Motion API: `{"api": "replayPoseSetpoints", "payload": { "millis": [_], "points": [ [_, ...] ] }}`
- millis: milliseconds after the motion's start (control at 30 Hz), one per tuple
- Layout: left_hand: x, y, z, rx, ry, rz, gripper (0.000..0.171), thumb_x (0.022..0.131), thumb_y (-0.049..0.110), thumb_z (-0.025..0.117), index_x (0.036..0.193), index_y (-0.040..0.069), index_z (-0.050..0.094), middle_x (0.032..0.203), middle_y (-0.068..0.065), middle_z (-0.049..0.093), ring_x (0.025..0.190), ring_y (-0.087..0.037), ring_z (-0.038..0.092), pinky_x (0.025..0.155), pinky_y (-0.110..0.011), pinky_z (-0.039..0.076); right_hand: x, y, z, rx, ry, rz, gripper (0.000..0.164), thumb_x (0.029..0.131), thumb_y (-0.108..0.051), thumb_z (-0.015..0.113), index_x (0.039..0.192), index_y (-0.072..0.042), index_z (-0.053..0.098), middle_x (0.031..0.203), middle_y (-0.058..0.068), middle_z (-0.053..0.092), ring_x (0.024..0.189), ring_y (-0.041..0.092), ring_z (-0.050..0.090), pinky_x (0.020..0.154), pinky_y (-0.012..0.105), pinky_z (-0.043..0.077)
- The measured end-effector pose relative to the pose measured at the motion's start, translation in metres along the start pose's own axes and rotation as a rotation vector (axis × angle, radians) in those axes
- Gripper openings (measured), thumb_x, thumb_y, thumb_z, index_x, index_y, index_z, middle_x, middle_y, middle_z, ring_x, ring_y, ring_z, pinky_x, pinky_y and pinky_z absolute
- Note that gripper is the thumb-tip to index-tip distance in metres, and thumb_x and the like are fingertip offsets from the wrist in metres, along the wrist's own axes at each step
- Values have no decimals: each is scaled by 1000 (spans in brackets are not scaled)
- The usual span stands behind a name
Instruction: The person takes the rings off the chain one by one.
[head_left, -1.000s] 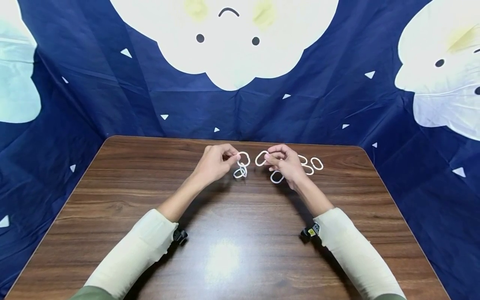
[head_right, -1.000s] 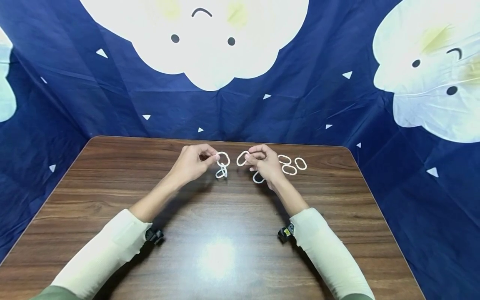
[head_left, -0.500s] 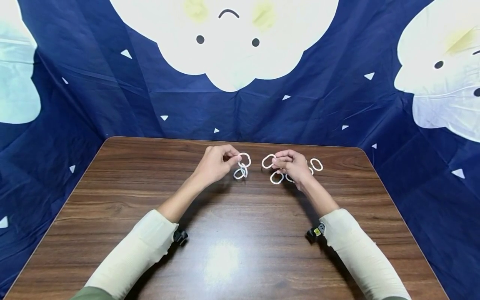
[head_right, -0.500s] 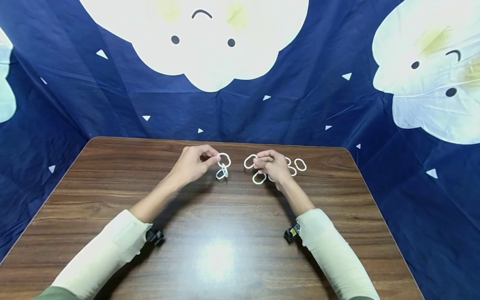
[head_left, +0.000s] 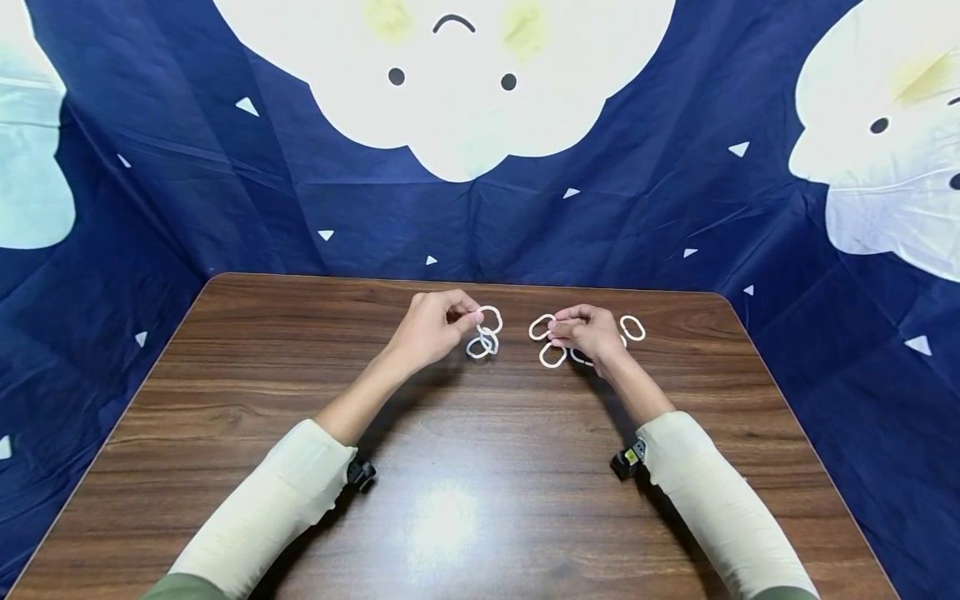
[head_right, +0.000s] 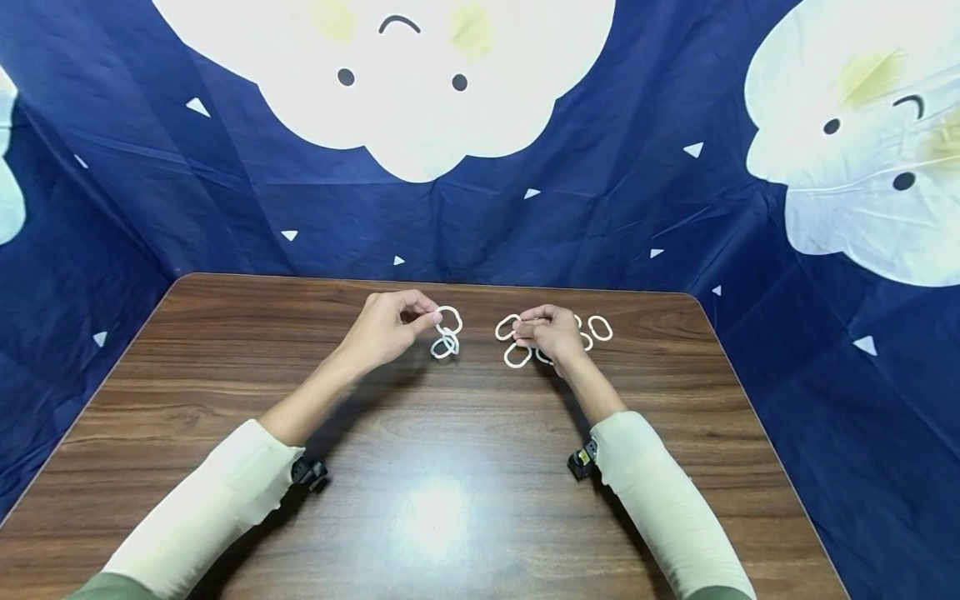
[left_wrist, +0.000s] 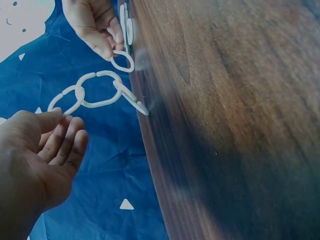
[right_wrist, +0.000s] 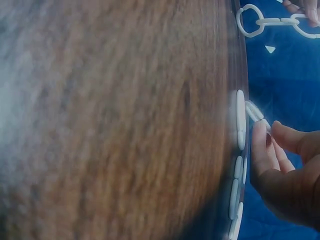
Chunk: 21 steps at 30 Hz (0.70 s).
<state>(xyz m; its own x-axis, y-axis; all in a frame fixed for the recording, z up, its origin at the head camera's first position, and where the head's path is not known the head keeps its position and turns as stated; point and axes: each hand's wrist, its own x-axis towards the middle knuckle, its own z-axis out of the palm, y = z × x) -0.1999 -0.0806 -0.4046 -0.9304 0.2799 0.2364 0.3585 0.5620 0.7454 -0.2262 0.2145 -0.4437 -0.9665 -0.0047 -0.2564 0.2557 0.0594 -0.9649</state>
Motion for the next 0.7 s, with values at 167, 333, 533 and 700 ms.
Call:
{"api": "replayPoseSetpoints", "payload": {
  "millis": [167, 333, 533, 700],
  "points": [
    [1, 1, 0, 3, -1, -4, 11, 108, 20, 79, 109, 10, 84, 95, -3, 83, 87, -18, 70, 81, -34, 57, 0, 0, -2, -26, 0, 15, 33, 100, 13, 74, 130, 17, 63, 82, -1, 78, 75, 5, 78, 80, 21, 67],
    [1, 2, 0, 9, -11, -16, 12, 108, 21, 79, 109, 10, 83, 97, -2, 83, 89, -19, 71, 82, -35, 57, -1, 1, -6, -35, -12, 32, 39, 100, 11, 74, 136, 18, 62, 87, 3, 79, 79, 8, 81, 82, 24, 68],
    [2, 2, 0, 12, -15, -11, 12, 107, 22, 80, 110, 10, 84, 101, -3, 84, 92, -20, 72, 87, -37, 58, -4, 2, -7, -17, -22, 22, 44, 100, 11, 75, 140, 21, 59, 89, 5, 81, 80, 10, 82, 81, 25, 68],
    [2, 2, 0, 2, -15, 2, 10, 106, 19, 80, 110, 11, 84, 100, -3, 84, 92, -20, 72, 86, -37, 58, -8, 0, -3, -23, -39, -22, 41, 99, 12, 74, 138, 21, 61, 87, 2, 81, 80, 10, 82, 80, 25, 68]
  ]
}}
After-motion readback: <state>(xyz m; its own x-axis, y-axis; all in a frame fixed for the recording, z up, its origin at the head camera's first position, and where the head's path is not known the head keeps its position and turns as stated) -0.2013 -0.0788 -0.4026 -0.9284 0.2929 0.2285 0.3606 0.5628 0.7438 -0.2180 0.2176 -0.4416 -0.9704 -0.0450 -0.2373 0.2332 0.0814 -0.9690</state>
